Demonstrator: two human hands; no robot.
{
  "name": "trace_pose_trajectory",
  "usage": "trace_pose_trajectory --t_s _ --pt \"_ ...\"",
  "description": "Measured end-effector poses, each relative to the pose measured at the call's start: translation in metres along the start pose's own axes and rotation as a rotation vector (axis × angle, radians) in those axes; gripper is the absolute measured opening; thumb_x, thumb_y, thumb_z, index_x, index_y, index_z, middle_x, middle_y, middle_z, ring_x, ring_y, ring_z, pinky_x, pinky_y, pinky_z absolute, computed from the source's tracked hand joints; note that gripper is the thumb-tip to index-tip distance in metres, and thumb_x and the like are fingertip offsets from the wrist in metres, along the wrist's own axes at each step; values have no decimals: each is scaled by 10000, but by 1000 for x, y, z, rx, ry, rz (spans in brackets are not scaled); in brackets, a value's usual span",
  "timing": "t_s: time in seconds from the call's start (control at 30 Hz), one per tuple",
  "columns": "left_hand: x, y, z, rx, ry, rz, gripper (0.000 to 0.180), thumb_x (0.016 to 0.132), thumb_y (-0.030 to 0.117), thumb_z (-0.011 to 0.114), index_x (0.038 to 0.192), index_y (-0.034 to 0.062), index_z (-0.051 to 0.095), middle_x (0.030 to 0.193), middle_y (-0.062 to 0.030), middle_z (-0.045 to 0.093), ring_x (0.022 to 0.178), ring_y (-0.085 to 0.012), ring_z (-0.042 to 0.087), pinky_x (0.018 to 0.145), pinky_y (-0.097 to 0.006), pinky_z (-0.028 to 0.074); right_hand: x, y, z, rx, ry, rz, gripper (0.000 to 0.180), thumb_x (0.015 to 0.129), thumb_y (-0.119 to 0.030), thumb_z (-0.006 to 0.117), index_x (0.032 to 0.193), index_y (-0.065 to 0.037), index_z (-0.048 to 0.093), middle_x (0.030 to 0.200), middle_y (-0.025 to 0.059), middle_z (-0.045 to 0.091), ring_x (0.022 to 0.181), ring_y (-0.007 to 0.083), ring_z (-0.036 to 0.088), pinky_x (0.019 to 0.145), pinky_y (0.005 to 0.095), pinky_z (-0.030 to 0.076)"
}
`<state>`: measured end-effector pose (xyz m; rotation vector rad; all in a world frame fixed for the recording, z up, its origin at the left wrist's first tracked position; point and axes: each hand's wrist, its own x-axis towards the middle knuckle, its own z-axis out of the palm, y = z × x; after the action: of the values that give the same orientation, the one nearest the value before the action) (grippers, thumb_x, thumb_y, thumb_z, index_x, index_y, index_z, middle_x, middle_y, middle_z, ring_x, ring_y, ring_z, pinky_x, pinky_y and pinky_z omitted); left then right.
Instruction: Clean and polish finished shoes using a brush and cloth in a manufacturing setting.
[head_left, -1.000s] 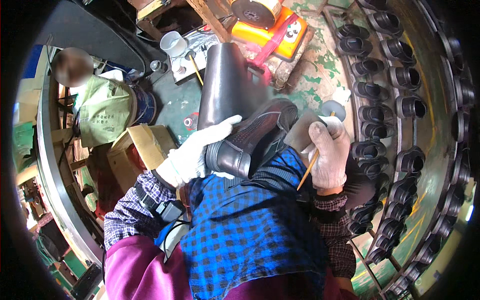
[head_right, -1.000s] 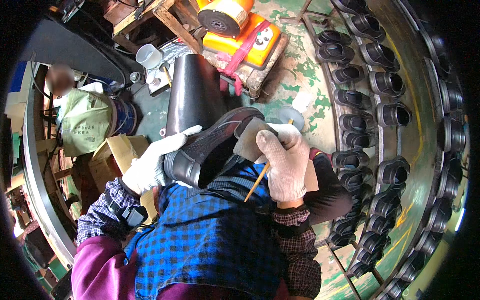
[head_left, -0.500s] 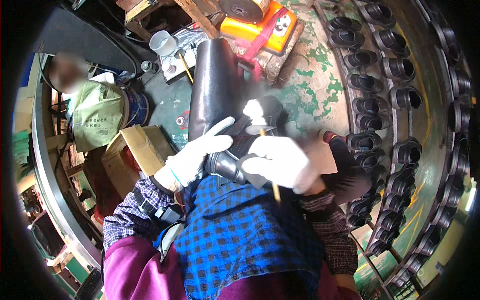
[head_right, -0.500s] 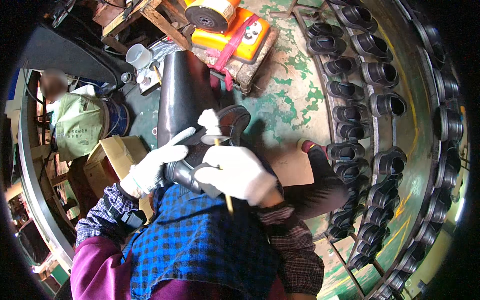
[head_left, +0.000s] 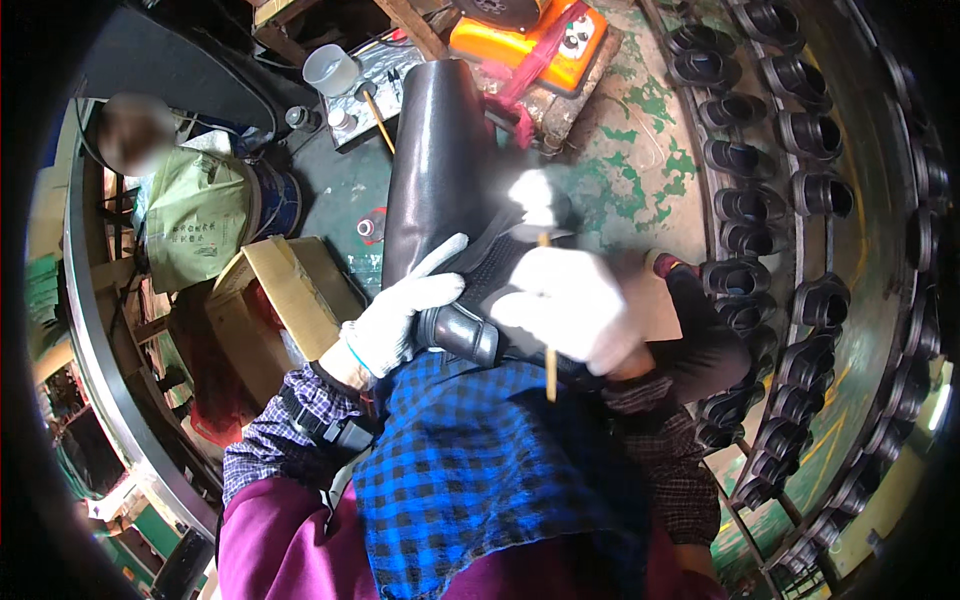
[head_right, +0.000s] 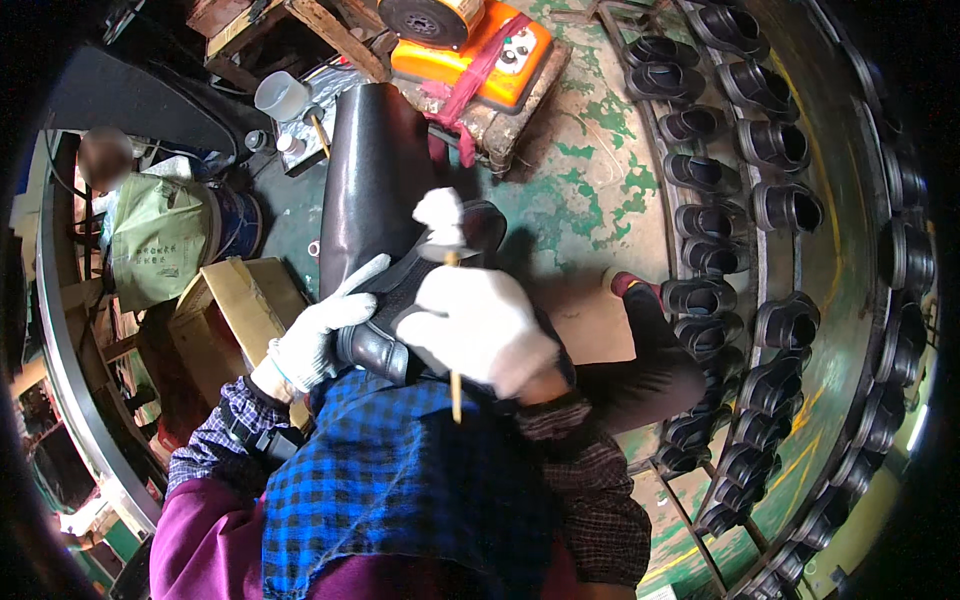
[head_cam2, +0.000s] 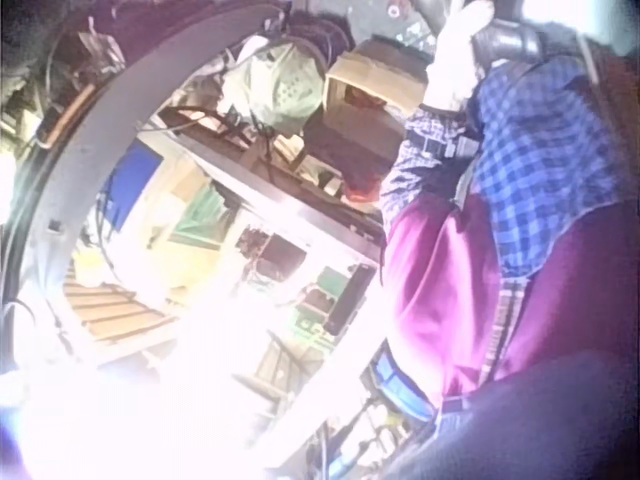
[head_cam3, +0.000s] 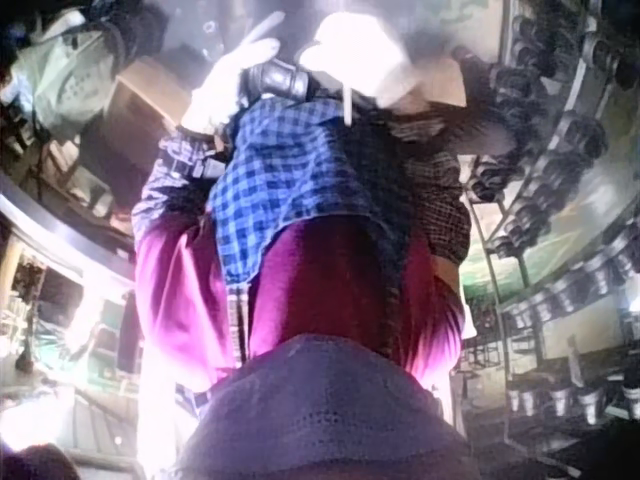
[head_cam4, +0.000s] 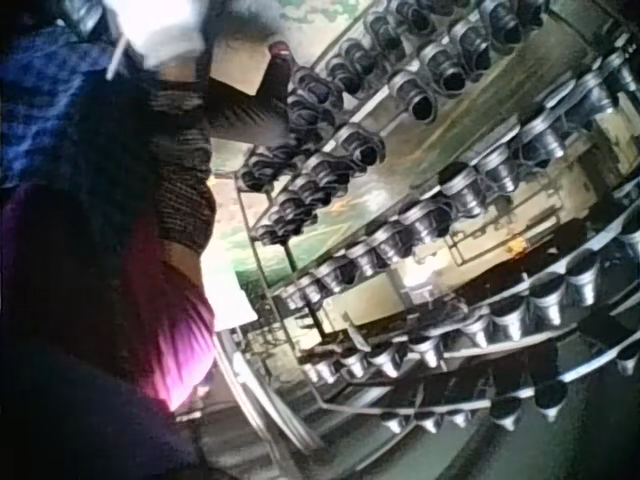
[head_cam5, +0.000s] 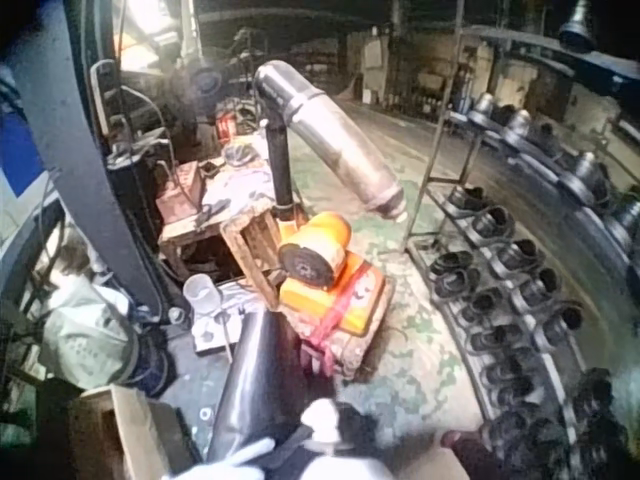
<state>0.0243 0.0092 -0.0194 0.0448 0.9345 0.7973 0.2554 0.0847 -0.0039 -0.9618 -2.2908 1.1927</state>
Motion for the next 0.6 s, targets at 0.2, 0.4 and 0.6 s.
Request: trace_pose_trajectory --t_s 0.2,0.4,0.6 --pt "1 3 3 -29 23 26 765 915 140 646 1572 52 264 1360 -110 558 1108 -170 615 940 -312 513 -1 16 18 -417 170 137 58 772 -144 718 791 -116 671 643 53 528 595 254 586 534 368 477" --pt "0 1 5 -20 17 15 766 922 126 637 1579 66 247 1259 -90 586 1048 -170 646 910 -310 537 3 -10 3 -252 183 -461 73 797 -142 655 739 -108 625 717 52 542 660 244 595 547 377 465" --pt "-6 8 20 -79 54 13 743 939 196 641 1571 85 266 1485 -142 457 1259 -253 555 1058 -374 476 16 -16 -18 3 219 516 210 878 -226 711 768 -62 641 715 59 638 632 177 621 568 342 475"
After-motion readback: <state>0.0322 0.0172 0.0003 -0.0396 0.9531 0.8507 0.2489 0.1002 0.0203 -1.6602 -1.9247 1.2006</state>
